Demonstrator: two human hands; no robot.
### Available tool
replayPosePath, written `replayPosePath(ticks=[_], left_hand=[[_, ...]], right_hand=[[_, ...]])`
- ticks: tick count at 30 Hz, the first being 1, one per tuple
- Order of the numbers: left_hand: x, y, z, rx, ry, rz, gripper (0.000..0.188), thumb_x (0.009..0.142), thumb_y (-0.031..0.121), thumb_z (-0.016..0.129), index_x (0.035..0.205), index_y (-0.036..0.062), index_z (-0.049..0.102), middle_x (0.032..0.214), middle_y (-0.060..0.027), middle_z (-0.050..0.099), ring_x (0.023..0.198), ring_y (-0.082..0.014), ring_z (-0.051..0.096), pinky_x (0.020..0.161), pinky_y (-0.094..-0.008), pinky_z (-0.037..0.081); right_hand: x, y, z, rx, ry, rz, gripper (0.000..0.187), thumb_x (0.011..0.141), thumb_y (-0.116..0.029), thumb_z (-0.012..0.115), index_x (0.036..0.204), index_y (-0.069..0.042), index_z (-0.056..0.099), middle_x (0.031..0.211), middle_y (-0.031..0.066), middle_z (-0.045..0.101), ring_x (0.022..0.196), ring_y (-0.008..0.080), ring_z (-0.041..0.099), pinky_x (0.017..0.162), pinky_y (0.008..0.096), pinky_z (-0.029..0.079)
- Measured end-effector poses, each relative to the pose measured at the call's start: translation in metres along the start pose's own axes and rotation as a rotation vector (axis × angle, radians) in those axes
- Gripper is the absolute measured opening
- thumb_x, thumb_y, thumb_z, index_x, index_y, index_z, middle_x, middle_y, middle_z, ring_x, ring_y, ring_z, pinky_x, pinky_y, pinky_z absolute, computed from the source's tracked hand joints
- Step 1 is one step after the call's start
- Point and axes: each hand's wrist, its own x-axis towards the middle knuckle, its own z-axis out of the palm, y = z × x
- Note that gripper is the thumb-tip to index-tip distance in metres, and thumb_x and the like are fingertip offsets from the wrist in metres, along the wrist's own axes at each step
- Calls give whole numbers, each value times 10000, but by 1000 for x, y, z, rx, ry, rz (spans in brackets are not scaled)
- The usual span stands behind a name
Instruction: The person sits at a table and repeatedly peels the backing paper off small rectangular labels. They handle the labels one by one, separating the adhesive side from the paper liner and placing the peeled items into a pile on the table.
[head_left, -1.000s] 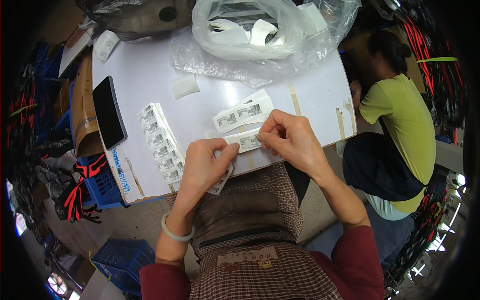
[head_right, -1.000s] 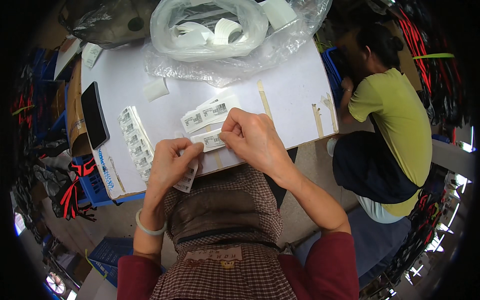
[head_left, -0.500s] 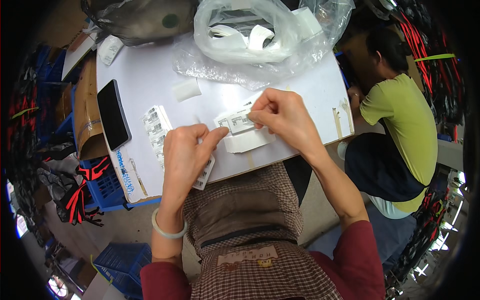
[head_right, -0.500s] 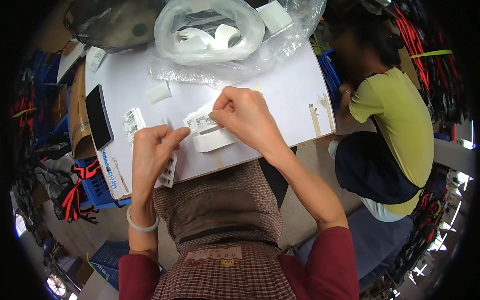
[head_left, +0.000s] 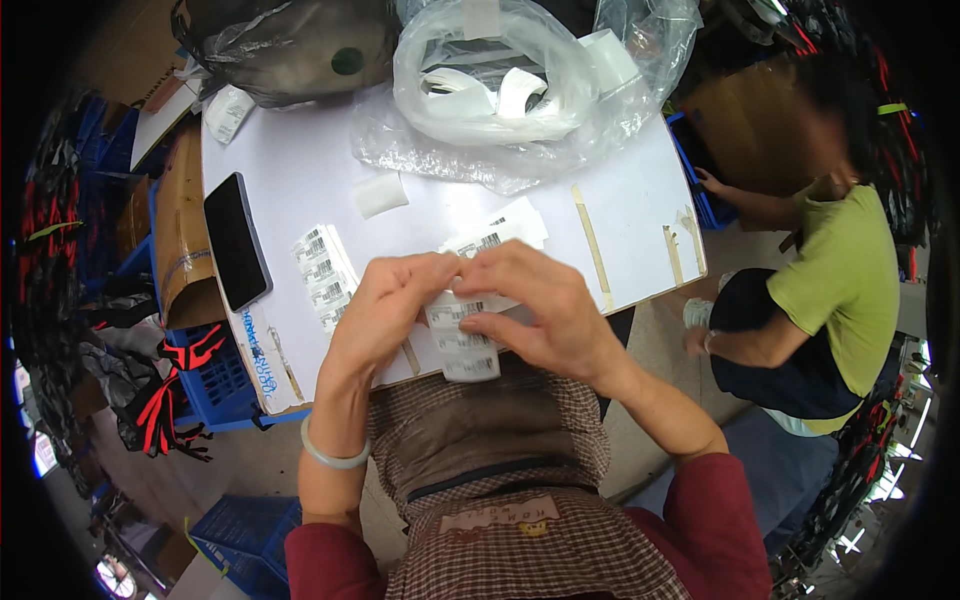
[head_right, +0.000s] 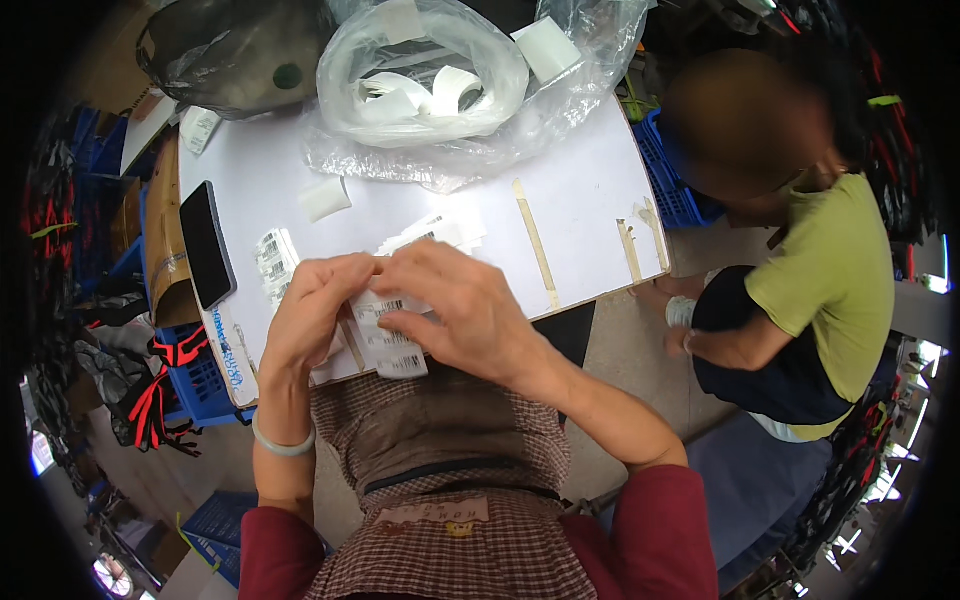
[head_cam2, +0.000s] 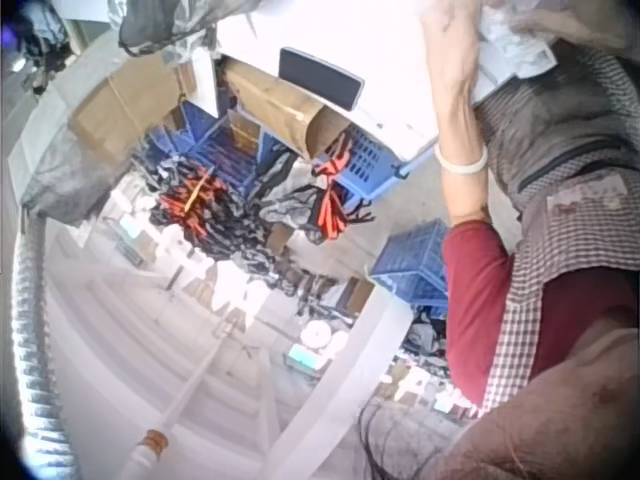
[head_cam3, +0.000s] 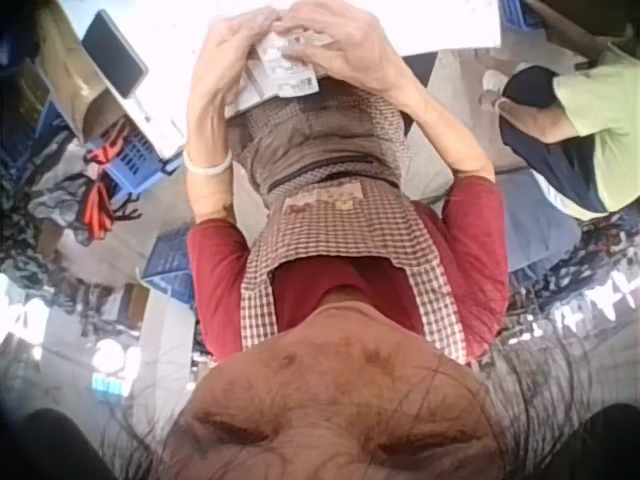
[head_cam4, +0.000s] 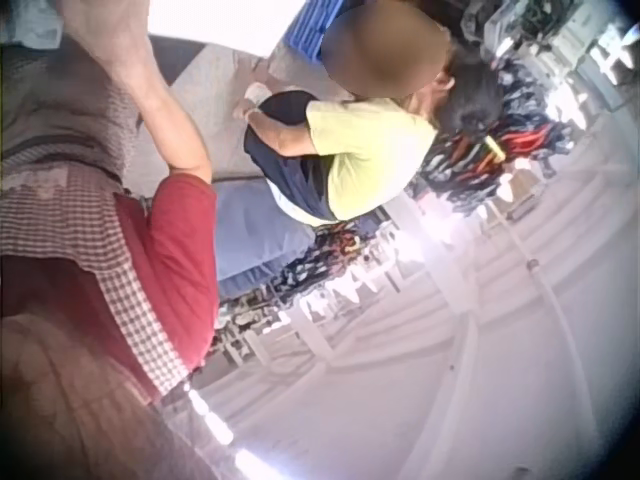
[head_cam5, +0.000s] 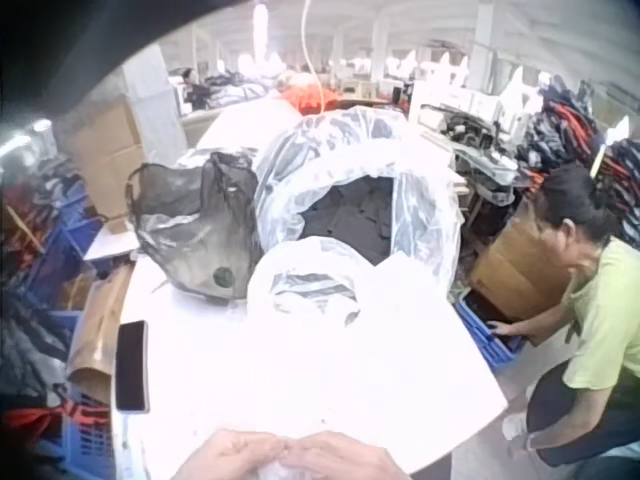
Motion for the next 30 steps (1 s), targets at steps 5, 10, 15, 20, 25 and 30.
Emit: replayPosePath(ticks=[5, 10, 15, 20, 25, 30], left_hand=[[-39, 12, 12, -108, -85, 76, 424, 904, 6, 638, 1308, -55, 523, 950, -125, 708, 827, -99, 671, 694, -193, 517], [-56, -4, 17, -30, -42, 36, 178, 913, 15, 647, 1070, -53, 598, 901, -127, 725, 796, -113, 688, 664, -214, 545], [-65, -16, 28, 52, -8, -102, 227, 870, 75, 729, 1012, -49, 602, 842, -127, 727, 761, -107, 683, 648, -226, 542], [-68, -27, 23, 114, 43, -79, 229, 842, 49, 750, 982, -49, 597, 795, -108, 717, 693, -88, 658, 599, -206, 503], [-58, -28, 12, 208, 80, -129, 175, 889, 66, 686, 985, -57, 610, 831, -133, 703, 713, -137, 675, 616, -246, 535], [-27, -16, 24, 536, 202, -8, 281, 888, 223, 684, 763, -29, 693, 560, -125, 619, 468, -144, 570, 472, -296, 417]], right_hand=[[-19, -9, 7, 145, 30, 224, 207, 779, -37, 754, 965, 0, 674, 881, 126, 671, 711, 229, 672, 595, 300, 527], [-38, -14, -2, 163, 3, 270, 140, 783, -38, 753, 893, 5, 676, 933, 127, 694, 749, 225, 686, 622, 295, 534], [-50, -17, -9, 180, 19, 325, 98, 803, -5, 725, 877, -4, 661, 1098, 137, 675, 980, 233, 654, 802, 317, 523], [-48, -7, -36, 424, 141, 473, 120, 843, 22, 679, 946, -3, 624, 1213, 165, 621, 1115, 203, 591, 928, 323, 476], [-33, 1, -48, 617, 170, 697, 124, 877, -5, 672, 982, 3, 607, 1018, 115, 669, 929, 127, 641, 803, 251, 511], [-15, 5, -45, 296, -28, 828, 87, 863, -37, 690, 892, 2, 618, 729, 38, 664, 664, 63, 614, 584, 214, 487]])
